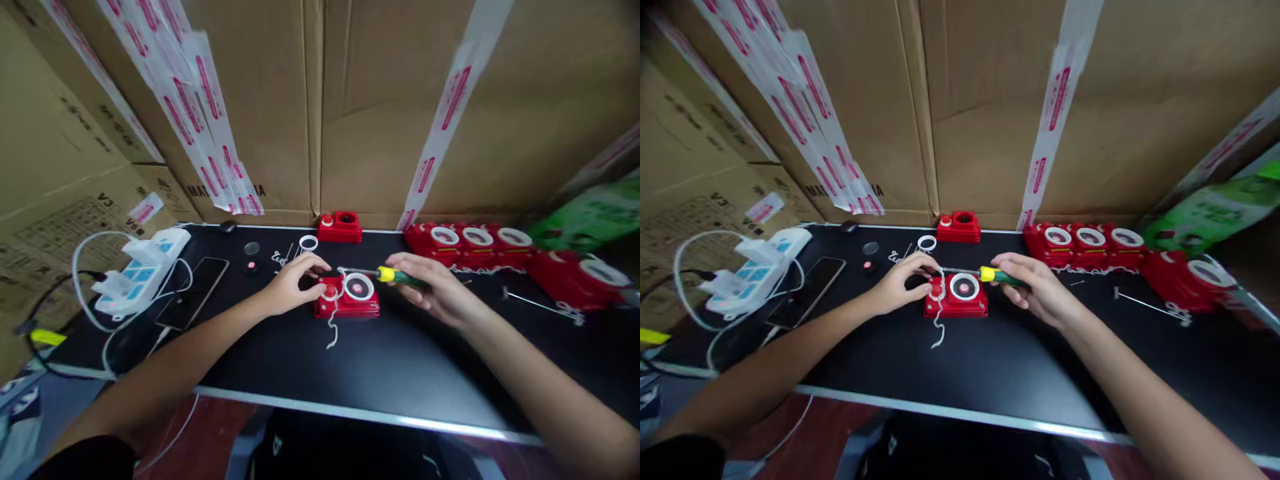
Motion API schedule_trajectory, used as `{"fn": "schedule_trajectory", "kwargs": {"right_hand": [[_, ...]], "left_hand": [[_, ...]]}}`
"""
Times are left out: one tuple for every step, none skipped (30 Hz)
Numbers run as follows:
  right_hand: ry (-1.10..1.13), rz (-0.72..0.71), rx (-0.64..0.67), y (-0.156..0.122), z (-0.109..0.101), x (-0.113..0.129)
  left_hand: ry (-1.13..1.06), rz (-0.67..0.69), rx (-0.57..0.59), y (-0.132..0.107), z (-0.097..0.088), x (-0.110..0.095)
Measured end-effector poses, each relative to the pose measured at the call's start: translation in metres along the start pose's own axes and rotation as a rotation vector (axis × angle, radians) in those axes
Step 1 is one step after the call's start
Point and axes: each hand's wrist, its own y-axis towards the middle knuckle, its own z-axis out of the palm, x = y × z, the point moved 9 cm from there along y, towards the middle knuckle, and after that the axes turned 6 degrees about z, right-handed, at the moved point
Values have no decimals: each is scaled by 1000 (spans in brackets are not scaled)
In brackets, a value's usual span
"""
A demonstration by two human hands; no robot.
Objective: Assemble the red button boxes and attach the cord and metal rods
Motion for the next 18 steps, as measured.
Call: {"fn": "schedule_trajectory", "kwargs": {"right_hand": [[-10,-8,8,1,-3,5],[-16,-17,15,2,-6,10],[-21,-30,22,3,-9,14],[-30,-43,31,3,-12,19],[-39,-55,44,3,-14,22],[-45,-68,54,2,-17,26],[-42,-86,57,2,-21,29],[-35,-104,55,1,-24,32],[-27,-120,48,0,-28,34],[-20,-136,42,0,-30,37],[-18,-150,37,-1,-33,39],[-19,-162,34,-2,-34,41],[-21,-172,35,-2,-34,44],[-24,-180,36,-3,-34,46],[-27,-185,34,-5,-33,48],[-25,-186,29,-6,-32,49],[-21,-184,22,-7,-32,51],[-13,-181,15,-9,-31,51]], "left_hand": [[-2,21,40,0,5,-4],[4,37,73,-1,10,-7],[17,49,101,-2,14,-10],[36,57,124,-2,18,-13],[67,66,144,-3,21,-15],[104,65,155,-3,24,-17],[143,52,159,-3,26,-18],[176,35,158,-3,27,-18],[199,20,157,-3,27,-18],[211,10,157,-2,26,-18],[205,8,150,-2,23,-18],[176,9,134,-1,19,-18],[137,3,100,0,11,-16],[83,-14,50,0,2,-13],[11,-33,-10,1,-9,-8],[-33,-44,-53,1,-18,-3],[-77,-52,-95,1,-27,2],[-112,-53,-131,0,-35,6]]}}
